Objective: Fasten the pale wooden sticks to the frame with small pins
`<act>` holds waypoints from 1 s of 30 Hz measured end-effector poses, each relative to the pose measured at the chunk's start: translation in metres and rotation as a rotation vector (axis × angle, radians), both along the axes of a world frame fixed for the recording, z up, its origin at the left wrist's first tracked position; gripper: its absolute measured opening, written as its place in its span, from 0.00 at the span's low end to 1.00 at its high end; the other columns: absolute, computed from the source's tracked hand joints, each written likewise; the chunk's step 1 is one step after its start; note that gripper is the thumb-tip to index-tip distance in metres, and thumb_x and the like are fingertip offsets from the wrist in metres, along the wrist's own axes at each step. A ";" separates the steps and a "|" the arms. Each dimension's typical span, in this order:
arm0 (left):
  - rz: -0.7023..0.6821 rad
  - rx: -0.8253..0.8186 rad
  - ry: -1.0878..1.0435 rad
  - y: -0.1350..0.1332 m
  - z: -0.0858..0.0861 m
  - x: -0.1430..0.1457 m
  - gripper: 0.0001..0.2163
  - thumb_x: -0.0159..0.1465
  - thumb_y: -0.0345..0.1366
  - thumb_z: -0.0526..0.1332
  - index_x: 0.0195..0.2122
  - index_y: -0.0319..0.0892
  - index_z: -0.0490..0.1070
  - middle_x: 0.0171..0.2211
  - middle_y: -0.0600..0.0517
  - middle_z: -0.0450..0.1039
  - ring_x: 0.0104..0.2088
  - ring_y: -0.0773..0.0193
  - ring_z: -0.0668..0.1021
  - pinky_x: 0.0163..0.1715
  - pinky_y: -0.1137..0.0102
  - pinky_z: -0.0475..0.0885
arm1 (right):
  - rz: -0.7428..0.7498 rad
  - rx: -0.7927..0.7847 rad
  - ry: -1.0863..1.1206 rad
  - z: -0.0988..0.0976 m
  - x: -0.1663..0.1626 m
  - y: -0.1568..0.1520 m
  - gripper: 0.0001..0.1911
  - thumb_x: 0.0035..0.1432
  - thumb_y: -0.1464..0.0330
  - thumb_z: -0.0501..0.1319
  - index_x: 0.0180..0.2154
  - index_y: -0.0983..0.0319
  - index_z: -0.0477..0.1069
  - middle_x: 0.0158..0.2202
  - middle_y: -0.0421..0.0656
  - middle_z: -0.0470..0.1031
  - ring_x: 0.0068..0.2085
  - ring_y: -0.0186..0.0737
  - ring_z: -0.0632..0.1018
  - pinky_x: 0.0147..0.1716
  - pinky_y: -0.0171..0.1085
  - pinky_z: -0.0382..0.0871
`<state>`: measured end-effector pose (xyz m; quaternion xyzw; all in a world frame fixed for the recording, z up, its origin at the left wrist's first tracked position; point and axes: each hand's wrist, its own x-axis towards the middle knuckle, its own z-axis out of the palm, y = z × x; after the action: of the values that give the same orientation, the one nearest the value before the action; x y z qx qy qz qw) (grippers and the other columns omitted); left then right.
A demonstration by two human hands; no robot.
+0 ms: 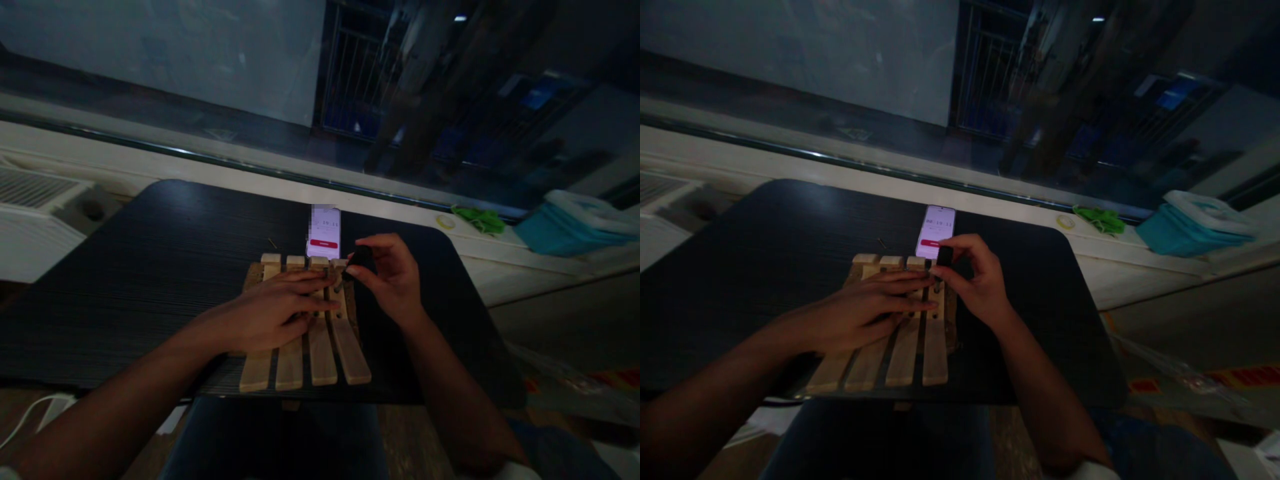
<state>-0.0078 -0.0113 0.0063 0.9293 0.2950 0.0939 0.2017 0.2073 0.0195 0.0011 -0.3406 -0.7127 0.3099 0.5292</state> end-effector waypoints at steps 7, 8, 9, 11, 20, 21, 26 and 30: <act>0.002 0.000 0.006 -0.001 0.003 0.000 0.23 0.61 0.26 0.54 0.57 0.48 0.68 0.64 0.50 0.57 0.65 0.57 0.59 0.63 0.57 0.55 | -0.002 0.112 -0.056 -0.002 0.001 0.002 0.17 0.52 0.67 0.67 0.45 0.51 0.71 0.39 0.38 0.74 0.35 0.35 0.74 0.35 0.39 0.72; 0.005 0.000 0.001 -0.001 0.003 0.000 0.23 0.61 0.26 0.54 0.57 0.49 0.68 0.64 0.50 0.57 0.65 0.57 0.59 0.63 0.57 0.55 | 0.024 0.123 -0.087 -0.001 0.002 0.002 0.16 0.54 0.68 0.65 0.46 0.50 0.71 0.40 0.39 0.75 0.35 0.36 0.75 0.36 0.39 0.72; 0.006 -0.001 -0.005 -0.001 0.003 0.001 0.23 0.61 0.26 0.54 0.57 0.49 0.68 0.65 0.51 0.56 0.65 0.57 0.59 0.63 0.57 0.55 | 0.054 0.128 -0.115 -0.001 0.003 0.002 0.16 0.55 0.67 0.64 0.46 0.50 0.71 0.40 0.40 0.76 0.37 0.37 0.75 0.36 0.40 0.73; 0.006 0.000 -0.014 -0.001 0.002 0.000 0.23 0.61 0.26 0.54 0.57 0.49 0.68 0.65 0.51 0.56 0.65 0.56 0.59 0.63 0.56 0.55 | 0.122 0.123 -0.142 0.001 0.006 0.001 0.16 0.58 0.67 0.61 0.49 0.51 0.70 0.43 0.41 0.76 0.41 0.39 0.77 0.39 0.43 0.74; -0.002 -0.002 -0.012 0.000 0.002 0.001 0.23 0.62 0.26 0.55 0.58 0.50 0.67 0.65 0.51 0.55 0.65 0.57 0.58 0.63 0.56 0.55 | 0.208 -0.066 -0.061 0.006 0.015 0.001 0.20 0.58 0.69 0.62 0.52 0.50 0.69 0.42 0.39 0.79 0.42 0.36 0.80 0.45 0.43 0.76; -0.007 0.002 -0.020 0.000 0.002 0.001 0.23 0.62 0.26 0.55 0.57 0.50 0.67 0.65 0.51 0.56 0.65 0.58 0.58 0.63 0.57 0.55 | 0.189 -0.077 -0.051 0.006 0.014 0.001 0.20 0.57 0.68 0.63 0.52 0.51 0.69 0.42 0.39 0.79 0.42 0.36 0.80 0.45 0.43 0.76; -0.003 0.008 -0.029 0.000 0.000 0.001 0.23 0.62 0.26 0.54 0.57 0.50 0.68 0.65 0.52 0.56 0.65 0.58 0.59 0.63 0.57 0.55 | 0.065 -0.090 -0.026 0.005 0.008 -0.001 0.17 0.52 0.66 0.67 0.45 0.54 0.73 0.39 0.40 0.79 0.37 0.37 0.79 0.40 0.43 0.77; 0.003 -0.007 -0.010 0.000 0.001 0.001 0.23 0.62 0.26 0.55 0.58 0.51 0.67 0.65 0.52 0.55 0.65 0.56 0.59 0.63 0.55 0.55 | 0.024 -0.041 -0.028 0.003 0.004 -0.002 0.16 0.49 0.66 0.69 0.42 0.54 0.73 0.35 0.38 0.77 0.36 0.37 0.79 0.37 0.41 0.75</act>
<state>-0.0072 -0.0114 0.0070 0.9276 0.2958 0.0977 0.2060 0.2112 0.0178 0.0042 -0.3468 -0.7177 0.3260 0.5083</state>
